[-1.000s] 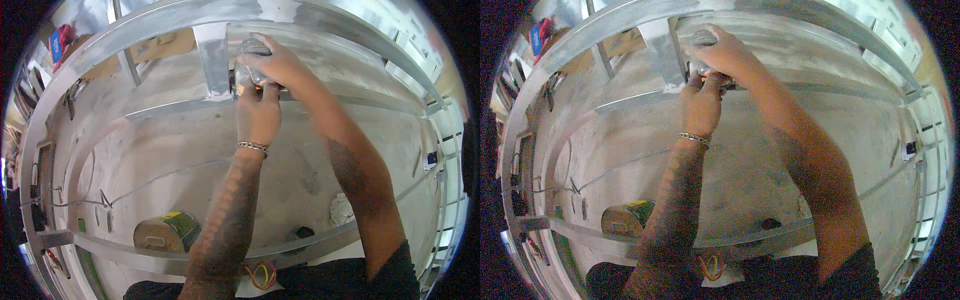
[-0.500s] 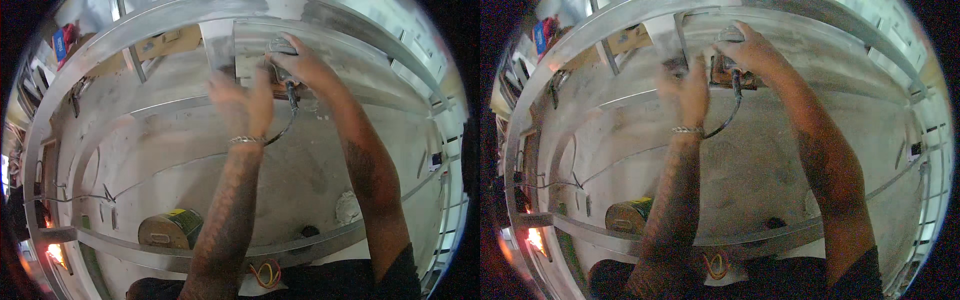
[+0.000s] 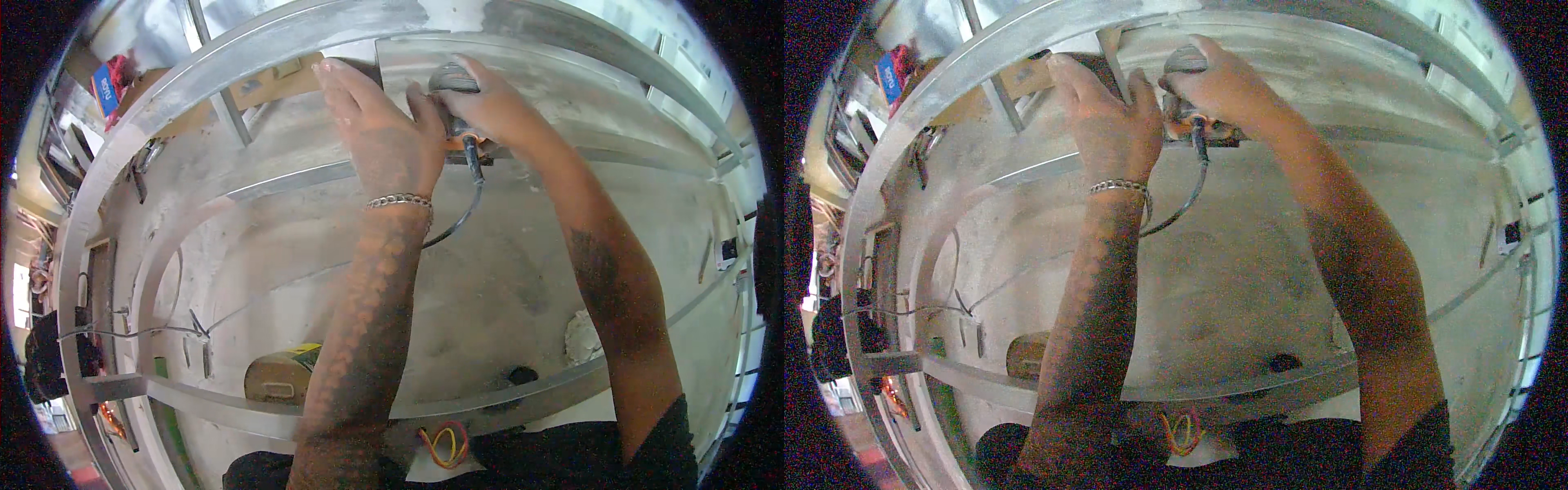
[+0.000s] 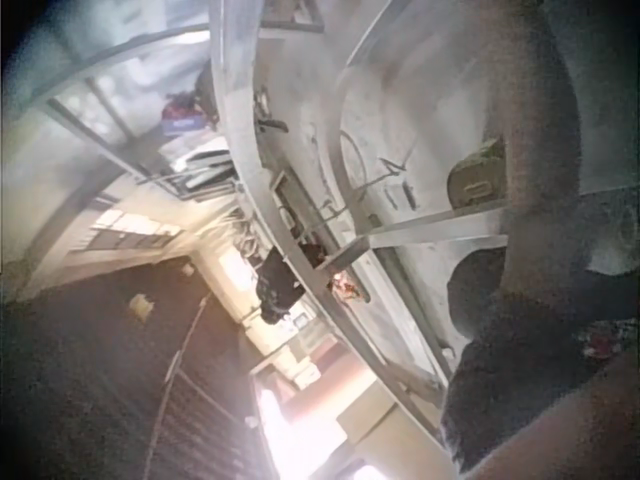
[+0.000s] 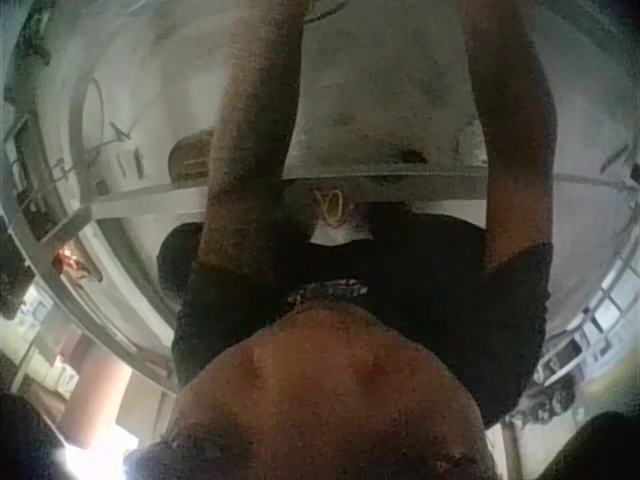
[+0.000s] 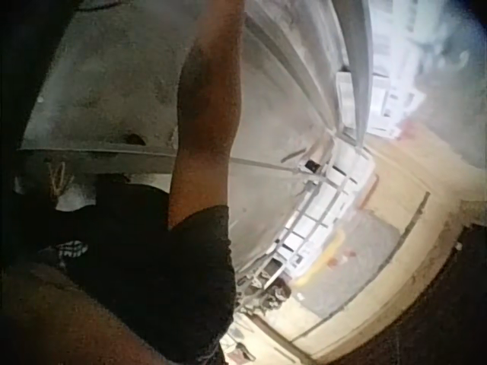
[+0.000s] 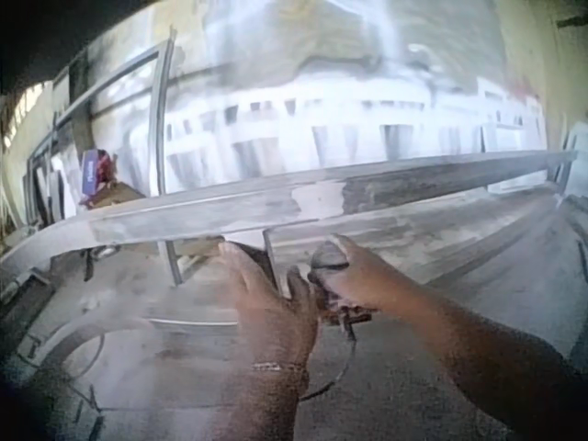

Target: The person sands various sections and joints of a metal framework using an electric sander.

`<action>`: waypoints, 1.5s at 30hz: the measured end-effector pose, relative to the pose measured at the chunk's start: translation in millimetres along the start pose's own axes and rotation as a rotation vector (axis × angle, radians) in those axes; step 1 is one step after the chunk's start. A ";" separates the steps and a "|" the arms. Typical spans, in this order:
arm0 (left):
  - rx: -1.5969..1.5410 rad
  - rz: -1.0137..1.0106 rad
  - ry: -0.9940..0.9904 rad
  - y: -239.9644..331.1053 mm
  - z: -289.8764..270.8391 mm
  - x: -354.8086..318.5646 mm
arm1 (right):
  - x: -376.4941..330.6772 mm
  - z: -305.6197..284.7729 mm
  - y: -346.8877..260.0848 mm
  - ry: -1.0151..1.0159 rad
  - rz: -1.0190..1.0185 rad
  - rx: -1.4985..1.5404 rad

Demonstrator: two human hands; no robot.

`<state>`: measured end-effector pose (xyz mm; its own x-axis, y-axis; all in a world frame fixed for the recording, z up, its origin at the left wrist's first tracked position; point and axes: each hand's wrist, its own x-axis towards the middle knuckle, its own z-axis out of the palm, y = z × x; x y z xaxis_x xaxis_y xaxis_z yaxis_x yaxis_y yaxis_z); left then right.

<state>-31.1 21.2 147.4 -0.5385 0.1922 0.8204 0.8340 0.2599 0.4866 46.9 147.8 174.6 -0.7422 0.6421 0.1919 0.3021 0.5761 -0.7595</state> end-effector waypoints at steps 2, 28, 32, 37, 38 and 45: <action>0.008 -0.018 -0.023 1.5 3.0 -2.1 | 0.3 3.3 3.3 0.008 0.018 -0.007; 0.049 -0.365 -1.006 13.7 -39.9 -31.8 | -8.4 -30.6 27.4 0.070 0.104 -0.106; -0.124 -0.392 -1.019 -9.5 -39.8 -53.8 | -18.3 -26.7 16.8 0.014 0.088 -0.061; -0.293 -0.253 -1.099 -30.2 -32.7 -76.4 | -13.9 -13.6 10.5 -0.076 -0.042 -0.079; -0.384 -0.178 -1.031 -39.1 -31.4 -83.4 | -13.9 -10.7 1.2 -0.144 -0.073 -0.063; -0.672 -0.079 -0.921 8.0 -10.1 -98.5 | -32.9 -22.2 22.3 0.017 -0.102 -0.190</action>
<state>29.8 -5.2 73.5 -0.2446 0.8906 0.3833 0.5398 -0.2033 0.8169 91.4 150.8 165.1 -0.7651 0.5830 0.2735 0.3346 0.7227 -0.6047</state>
